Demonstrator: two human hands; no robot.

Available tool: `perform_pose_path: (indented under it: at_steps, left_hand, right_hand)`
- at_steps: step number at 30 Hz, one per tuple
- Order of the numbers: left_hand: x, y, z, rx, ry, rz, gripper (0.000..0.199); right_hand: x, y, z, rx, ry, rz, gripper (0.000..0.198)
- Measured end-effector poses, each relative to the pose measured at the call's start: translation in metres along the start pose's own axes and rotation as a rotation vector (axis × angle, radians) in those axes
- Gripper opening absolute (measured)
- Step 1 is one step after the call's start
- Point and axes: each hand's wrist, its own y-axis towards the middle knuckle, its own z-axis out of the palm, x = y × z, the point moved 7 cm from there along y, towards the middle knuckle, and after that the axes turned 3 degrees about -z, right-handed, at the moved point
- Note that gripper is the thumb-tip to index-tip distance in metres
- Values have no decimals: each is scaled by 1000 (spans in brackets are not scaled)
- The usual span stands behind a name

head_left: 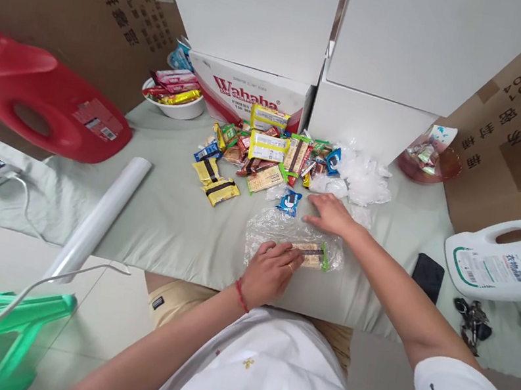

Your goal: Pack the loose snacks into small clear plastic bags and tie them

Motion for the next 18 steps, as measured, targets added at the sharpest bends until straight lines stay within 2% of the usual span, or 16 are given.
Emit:
perform_pose_path:
  at_steps: [1, 3, 5, 6, 9, 12, 15, 17, 18]
  left_hand:
    - [3, 4, 8, 42, 3, -39, 40]
    - [10, 9, 17, 83, -1, -89, 39]
    - [13, 10, 19, 90, -6, -98, 39]
    - [14, 10, 18, 86, -9, -98, 38]
    - [15, 11, 16, 56, -26, -96, 37]
    - [15, 9, 16, 10, -58, -88, 35]
    - [20, -4, 9, -95, -174, -77, 32]
    - [31, -19, -3, -227, -295, -112, 29]
    - [41, -27, -12, -319, -344, -177, 27]
  right_hand:
    - [3, 5, 4, 28, 0, 28, 58]
    - [7, 8, 6, 69, 16, 61, 38]
    - [13, 0, 0, 77, 61, 15, 20]
    - [18, -7, -6, 59, 86, -45, 17]
    - [40, -46, -21, -32, 120, -311, 22]
    - [58, -89, -5, -5, 52, -502, 33]
    - [63, -115, 27, 91, 9, -549, 48]
    - [63, -121, 42, 123, -1, -547, 54]
    - [62, -121, 46, 130, -6, -543, 55]
